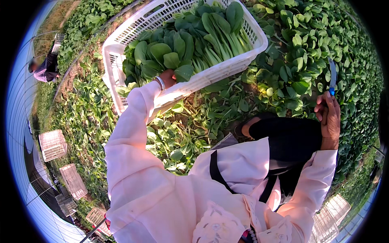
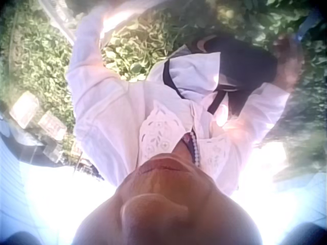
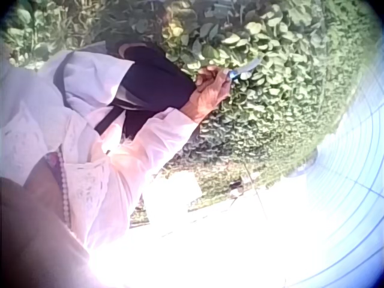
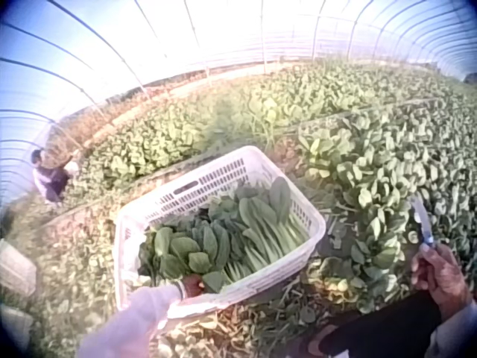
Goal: The person harvests leafy green vegetables in a greenhouse using a small knife. They cut the stems of the vegetables near the base, trim the roots, and place the harvested bunches into a white plastic basket.
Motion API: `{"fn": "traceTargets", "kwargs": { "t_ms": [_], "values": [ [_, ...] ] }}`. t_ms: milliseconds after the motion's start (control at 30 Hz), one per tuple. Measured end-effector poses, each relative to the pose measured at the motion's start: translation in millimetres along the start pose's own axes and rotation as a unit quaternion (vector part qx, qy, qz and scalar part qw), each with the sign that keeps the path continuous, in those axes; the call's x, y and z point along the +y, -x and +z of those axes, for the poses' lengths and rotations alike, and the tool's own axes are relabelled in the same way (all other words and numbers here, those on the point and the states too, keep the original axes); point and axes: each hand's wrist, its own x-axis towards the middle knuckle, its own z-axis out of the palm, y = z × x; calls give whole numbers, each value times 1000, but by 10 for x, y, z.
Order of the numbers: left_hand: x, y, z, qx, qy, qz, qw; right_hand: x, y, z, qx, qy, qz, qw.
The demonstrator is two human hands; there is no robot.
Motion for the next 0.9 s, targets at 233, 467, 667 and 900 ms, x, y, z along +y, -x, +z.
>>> {"fn": "traceTargets", "kwargs": {
  "t_ms": [233, 467, 667, 900],
  "values": [
    [625, 406, 588, -9, -305, 88, 948, -77, 86, 48, 15, 16, -2, 1000],
    [1013, 571, 897, 112, 57, 65, 990, -96, 107, 14, 19, -10, 3, 1000],
    [1561, 947, 1879, 141, -214, 266, 929, -281, 130, -257, 66, -59, -56, 995],
    [1362, 590, 2947, -135, -540, -91, 826, -507, 333, -1469, 116, 120, -69, 984]
  ]
}}
